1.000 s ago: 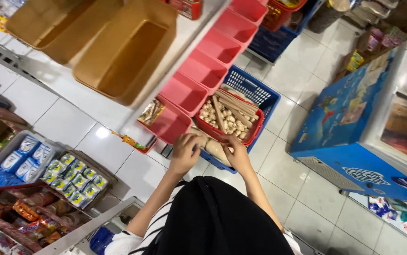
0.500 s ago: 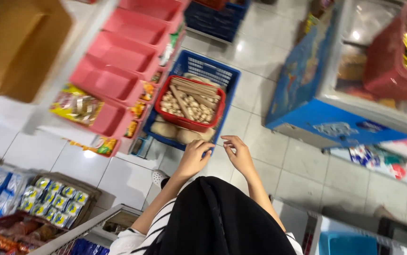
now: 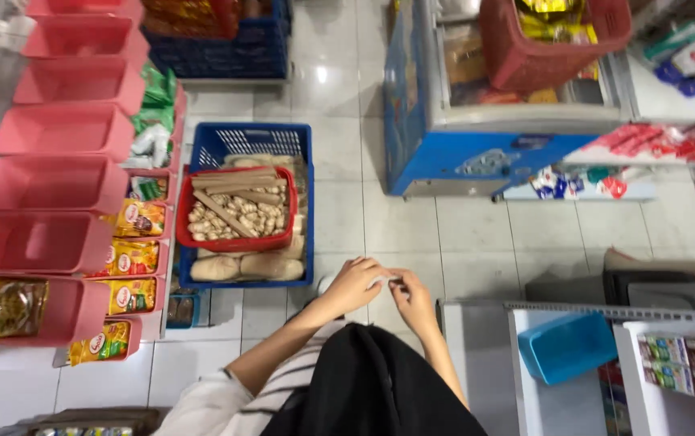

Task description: The person restocks shelves by taking seasoning packets from a basket and placing them into shelf bins by hand.

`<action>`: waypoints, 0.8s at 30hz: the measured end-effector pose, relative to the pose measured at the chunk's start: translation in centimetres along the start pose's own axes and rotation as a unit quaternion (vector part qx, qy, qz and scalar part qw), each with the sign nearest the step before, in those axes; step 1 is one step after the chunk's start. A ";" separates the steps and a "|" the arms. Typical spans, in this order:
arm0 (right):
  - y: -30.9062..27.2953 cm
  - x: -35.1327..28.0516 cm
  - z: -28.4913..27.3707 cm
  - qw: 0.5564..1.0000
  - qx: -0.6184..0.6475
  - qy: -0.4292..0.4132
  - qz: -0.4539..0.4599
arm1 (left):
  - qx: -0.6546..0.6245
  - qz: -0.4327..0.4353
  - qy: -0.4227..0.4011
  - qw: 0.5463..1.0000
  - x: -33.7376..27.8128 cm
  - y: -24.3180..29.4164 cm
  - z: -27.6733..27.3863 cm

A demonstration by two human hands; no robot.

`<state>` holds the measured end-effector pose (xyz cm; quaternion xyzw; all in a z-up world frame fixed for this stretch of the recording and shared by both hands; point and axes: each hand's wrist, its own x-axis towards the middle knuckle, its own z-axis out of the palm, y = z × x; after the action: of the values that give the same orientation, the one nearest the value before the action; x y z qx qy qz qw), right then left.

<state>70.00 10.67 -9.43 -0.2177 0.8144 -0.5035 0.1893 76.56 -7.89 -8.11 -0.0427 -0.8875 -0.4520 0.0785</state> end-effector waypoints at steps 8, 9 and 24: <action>1.7 2.2 -4.1 0.995 0.011 0.096 -0.001 | -0.017 0.038 -0.074 0.996 6.7 -0.6 2.7; 1.7 3.2 -4.6 0.995 0.017 0.094 -0.004 | -0.019 0.034 -0.078 0.996 8.3 -1.0 2.5; -3.5 28.9 -16.0 0.988 -0.061 0.120 -0.081 | -0.047 0.024 -0.002 0.999 33.2 -6.6 -4.1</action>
<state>38.10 5.30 -2.08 -0.2321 0.8399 -0.4894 0.0354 43.30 -14.89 -5.08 -0.0687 -0.8640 -0.4914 0.0851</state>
